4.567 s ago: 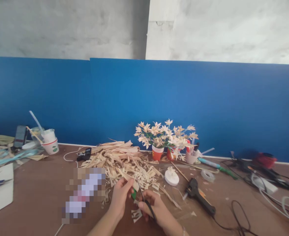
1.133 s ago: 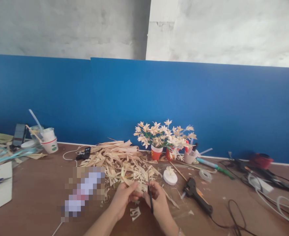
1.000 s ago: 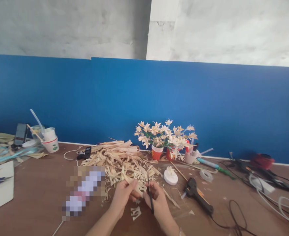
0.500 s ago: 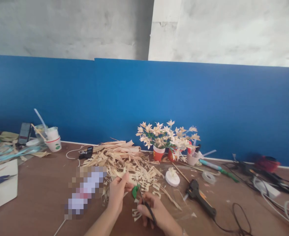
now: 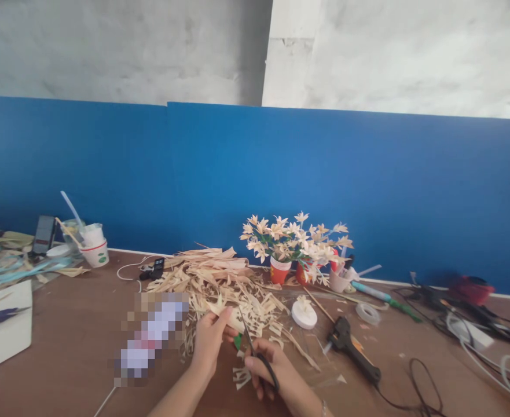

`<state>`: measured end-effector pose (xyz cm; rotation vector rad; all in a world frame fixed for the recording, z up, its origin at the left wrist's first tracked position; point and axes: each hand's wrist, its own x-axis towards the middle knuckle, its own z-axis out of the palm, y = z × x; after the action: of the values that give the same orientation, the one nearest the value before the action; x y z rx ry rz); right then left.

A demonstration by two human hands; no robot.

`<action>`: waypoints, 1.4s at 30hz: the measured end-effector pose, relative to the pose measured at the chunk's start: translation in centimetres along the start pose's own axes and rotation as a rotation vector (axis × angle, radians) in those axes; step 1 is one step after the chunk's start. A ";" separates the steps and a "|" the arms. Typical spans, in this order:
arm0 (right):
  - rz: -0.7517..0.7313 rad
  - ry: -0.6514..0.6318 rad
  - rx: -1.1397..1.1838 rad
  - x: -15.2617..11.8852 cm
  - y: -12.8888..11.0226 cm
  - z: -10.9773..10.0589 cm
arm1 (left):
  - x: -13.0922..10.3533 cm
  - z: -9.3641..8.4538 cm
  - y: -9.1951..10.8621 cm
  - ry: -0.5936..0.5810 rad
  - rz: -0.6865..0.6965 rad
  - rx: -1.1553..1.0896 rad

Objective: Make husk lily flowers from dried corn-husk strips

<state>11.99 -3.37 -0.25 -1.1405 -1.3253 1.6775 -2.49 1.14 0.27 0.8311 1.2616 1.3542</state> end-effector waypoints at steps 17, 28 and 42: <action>0.017 0.025 -0.001 -0.1 -0.3 -0.1 | -0.2 0.0 0.2 -0.032 0.014 -0.015; -0.022 0.076 -0.052 0.3 -0.1 -0.4 | 0.0 -0.3 1.1 -0.144 -0.092 -0.089; -0.019 0.032 -0.056 0.3 -0.1 -0.2 | 0.4 -0.6 1.3 -0.137 -0.089 0.012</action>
<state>12.09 -3.06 -0.27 -1.1791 -1.3659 1.6112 -3.48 1.58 1.35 0.8514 1.1871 1.2001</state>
